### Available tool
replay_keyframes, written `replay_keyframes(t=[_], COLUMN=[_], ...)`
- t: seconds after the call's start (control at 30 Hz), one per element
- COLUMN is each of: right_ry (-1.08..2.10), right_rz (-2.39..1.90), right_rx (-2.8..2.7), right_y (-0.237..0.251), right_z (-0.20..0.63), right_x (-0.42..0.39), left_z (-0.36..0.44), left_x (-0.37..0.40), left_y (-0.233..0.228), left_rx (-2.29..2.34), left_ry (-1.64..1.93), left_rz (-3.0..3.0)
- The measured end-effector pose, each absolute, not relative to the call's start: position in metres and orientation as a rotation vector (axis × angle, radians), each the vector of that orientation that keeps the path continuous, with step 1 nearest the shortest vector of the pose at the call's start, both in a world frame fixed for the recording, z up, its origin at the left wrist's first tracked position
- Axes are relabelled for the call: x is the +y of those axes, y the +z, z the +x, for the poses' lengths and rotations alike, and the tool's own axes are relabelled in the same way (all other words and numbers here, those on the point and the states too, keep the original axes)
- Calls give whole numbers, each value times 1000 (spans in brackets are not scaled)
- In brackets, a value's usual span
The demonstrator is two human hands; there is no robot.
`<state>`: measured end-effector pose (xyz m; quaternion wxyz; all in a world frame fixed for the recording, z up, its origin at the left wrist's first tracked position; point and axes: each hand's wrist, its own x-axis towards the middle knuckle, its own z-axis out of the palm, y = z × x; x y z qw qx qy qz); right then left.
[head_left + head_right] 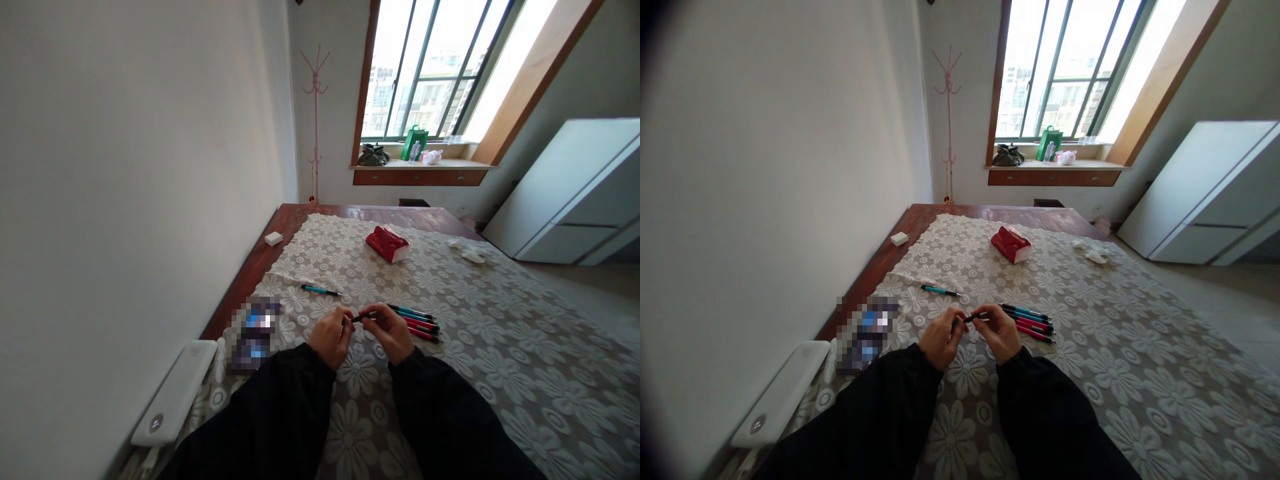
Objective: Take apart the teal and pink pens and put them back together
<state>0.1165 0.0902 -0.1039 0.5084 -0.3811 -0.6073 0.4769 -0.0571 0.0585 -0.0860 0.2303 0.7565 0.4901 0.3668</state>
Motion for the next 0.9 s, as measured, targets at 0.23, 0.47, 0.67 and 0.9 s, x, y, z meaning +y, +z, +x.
replay_keyframes(t=[0.23, 0.47, 0.67, 0.9], right_ry=[1156, 1183, 1203, 1020], right_rz=[-1003, -1057, -1138, -1213], right_rx=[-1468, -1423, -1489, -1856], right_y=[-102, -107, -107, -108], right_z=[112, 109, 116, 127], right_x=[85, 83, 86, 93], left_z=[-57, -59, -60, -58], left_x=[61, 64, 64, 62], left_y=[-96, -101, -99, -95], left_rx=[1265, 1275, 1285, 1256], left_ry=[1058, 1020, 872, 784], left_rz=[2104, 2102, 2225, 2302])
